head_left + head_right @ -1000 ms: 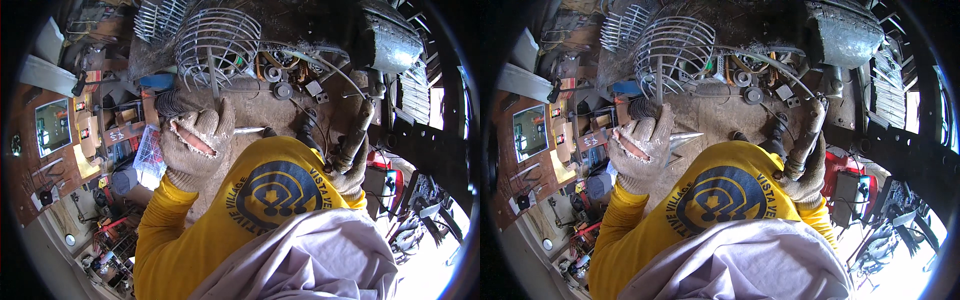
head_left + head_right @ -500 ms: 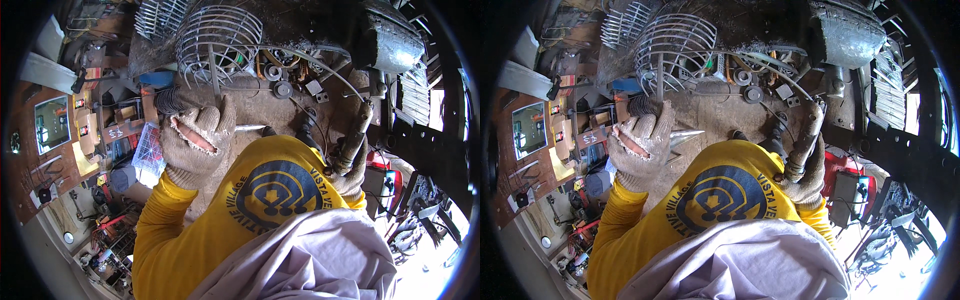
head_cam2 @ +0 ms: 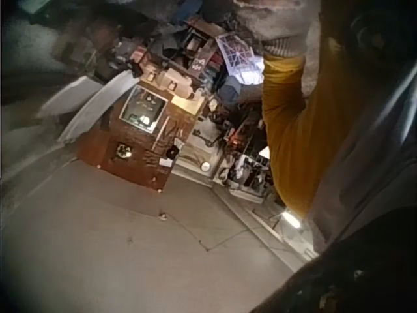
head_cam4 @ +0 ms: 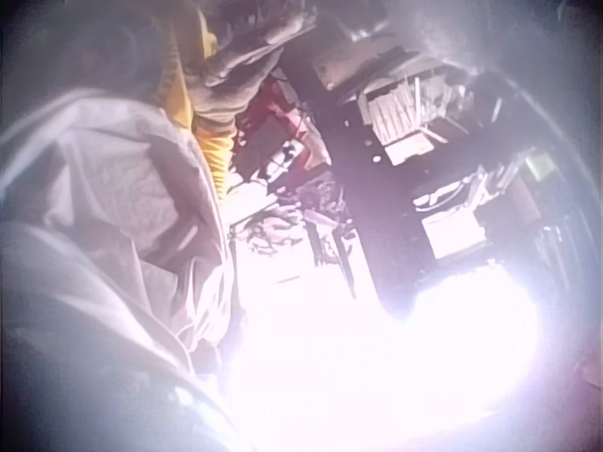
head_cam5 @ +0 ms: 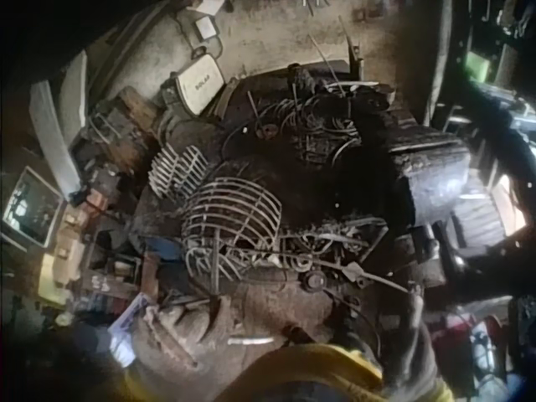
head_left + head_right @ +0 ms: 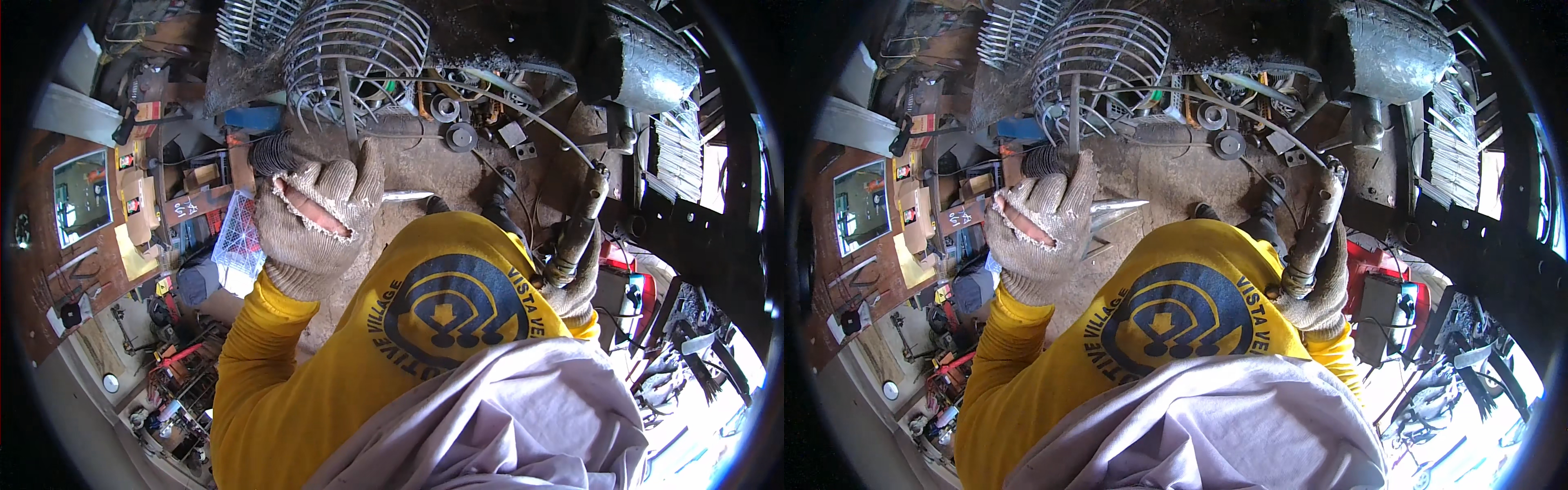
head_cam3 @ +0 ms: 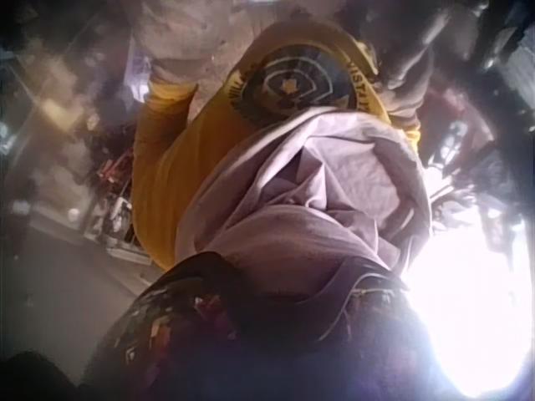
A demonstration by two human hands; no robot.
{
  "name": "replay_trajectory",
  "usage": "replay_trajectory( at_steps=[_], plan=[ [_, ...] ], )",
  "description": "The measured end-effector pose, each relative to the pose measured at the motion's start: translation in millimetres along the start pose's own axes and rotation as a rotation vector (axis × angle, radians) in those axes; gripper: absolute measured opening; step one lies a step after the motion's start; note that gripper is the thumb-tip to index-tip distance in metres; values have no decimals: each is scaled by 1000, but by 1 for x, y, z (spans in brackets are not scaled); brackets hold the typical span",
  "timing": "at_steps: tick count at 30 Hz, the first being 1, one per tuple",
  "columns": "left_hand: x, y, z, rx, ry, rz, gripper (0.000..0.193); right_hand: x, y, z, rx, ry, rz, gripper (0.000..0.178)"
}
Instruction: The person welds a metal wire cage on a workbench, holding the cage by hand with gloves while joining wires together with a welding torch and adjusting pieces with pliers.
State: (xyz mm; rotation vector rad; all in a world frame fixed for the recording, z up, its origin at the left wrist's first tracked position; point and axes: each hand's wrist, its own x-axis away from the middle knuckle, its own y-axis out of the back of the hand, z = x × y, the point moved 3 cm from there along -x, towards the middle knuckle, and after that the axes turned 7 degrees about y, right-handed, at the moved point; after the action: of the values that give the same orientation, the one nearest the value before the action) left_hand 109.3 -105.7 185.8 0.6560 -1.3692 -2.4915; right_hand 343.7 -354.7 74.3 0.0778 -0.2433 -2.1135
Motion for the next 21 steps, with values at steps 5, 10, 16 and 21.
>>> replay_trajectory(
  at_steps=[5, 10, 16, 21],
  plan=[
    [-8, 7, -3, 20, 3, 13, 51, -1, -4, -2, 187, 166, -180, 73],
    [14, -14, 3, -88, 1, 29, 56, 1, 2, -5, 186, 198, -104, 76],
    [-21, 13, 0, -7, 314, 1039, 58, -2, -3, 6, 235, 273, -74, 83],
    [0, 8, 1, -79, 54, 252, 52, -5, 0, 12, 270, 293, -35, 92]
  ],
)
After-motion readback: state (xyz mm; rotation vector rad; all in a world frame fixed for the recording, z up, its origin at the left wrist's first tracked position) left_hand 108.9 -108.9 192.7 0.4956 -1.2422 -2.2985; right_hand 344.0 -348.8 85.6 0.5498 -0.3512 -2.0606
